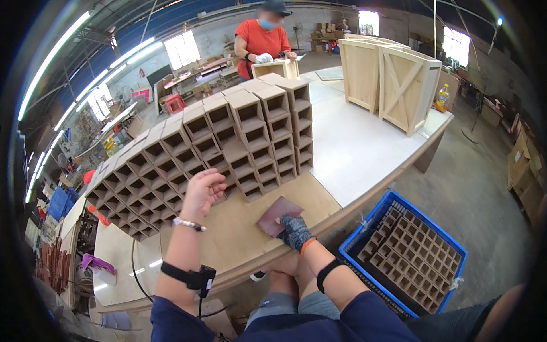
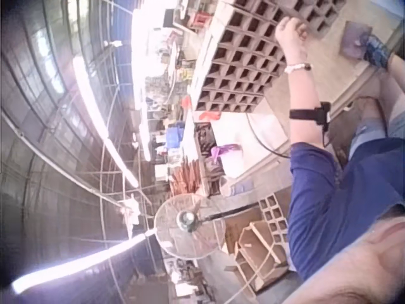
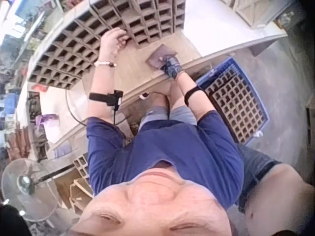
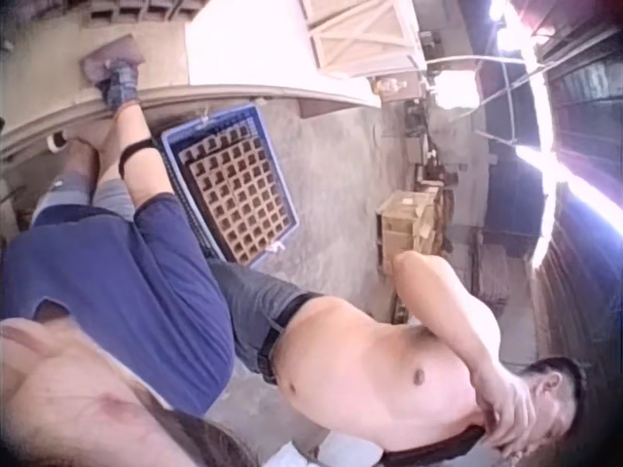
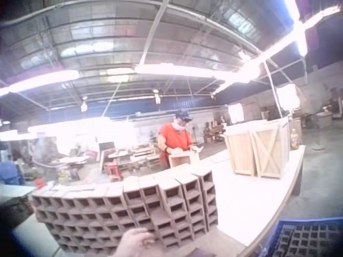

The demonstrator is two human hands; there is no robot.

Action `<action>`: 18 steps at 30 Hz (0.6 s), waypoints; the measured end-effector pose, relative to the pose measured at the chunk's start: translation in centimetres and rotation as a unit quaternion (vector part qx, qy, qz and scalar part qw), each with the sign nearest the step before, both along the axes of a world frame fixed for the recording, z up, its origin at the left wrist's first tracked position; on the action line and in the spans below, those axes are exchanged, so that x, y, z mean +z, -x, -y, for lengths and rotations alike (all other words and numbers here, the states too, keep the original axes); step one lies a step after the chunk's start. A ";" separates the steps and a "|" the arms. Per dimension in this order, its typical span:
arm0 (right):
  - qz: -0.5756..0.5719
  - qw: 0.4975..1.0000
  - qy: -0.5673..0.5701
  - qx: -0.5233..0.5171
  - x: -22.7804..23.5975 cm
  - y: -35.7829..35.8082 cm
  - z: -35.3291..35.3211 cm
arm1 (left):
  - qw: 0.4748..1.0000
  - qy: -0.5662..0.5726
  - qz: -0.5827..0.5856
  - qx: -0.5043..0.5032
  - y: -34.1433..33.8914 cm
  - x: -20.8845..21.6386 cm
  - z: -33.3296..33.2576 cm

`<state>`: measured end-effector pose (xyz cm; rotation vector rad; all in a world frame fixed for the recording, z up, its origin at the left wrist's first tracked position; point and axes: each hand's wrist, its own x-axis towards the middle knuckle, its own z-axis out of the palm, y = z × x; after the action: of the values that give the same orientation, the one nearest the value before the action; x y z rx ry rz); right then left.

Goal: The recorder is sanding small wooden blocks individually using a piece of sandpaper and placing them into a large grid-like wooden organizer.

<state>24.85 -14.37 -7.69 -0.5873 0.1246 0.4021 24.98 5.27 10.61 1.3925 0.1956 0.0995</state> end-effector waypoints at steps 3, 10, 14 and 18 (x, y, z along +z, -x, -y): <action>-0.005 1.000 -0.015 -0.007 0.0 0.0 0.3 | 0.948 -0.305 0.045 0.080 -3.1 -2.4 0.6; -0.037 0.999 0.006 -0.011 -0.6 -0.5 0.8 | 0.781 -0.608 0.036 0.135 -6.4 -2.5 2.9; -0.030 0.999 -0.010 -0.013 -0.4 -0.5 0.5 | 0.741 -0.650 0.053 0.164 -6.4 -2.1 3.4; -0.023 1.000 0.019 -0.006 -1.5 -1.0 0.6 | 0.740 -0.652 0.023 0.162 -4.7 -0.6 1.1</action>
<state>25.84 -14.97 -9.24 -0.6148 0.1800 0.4026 29.67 4.14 9.98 2.7563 0.3556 0.6659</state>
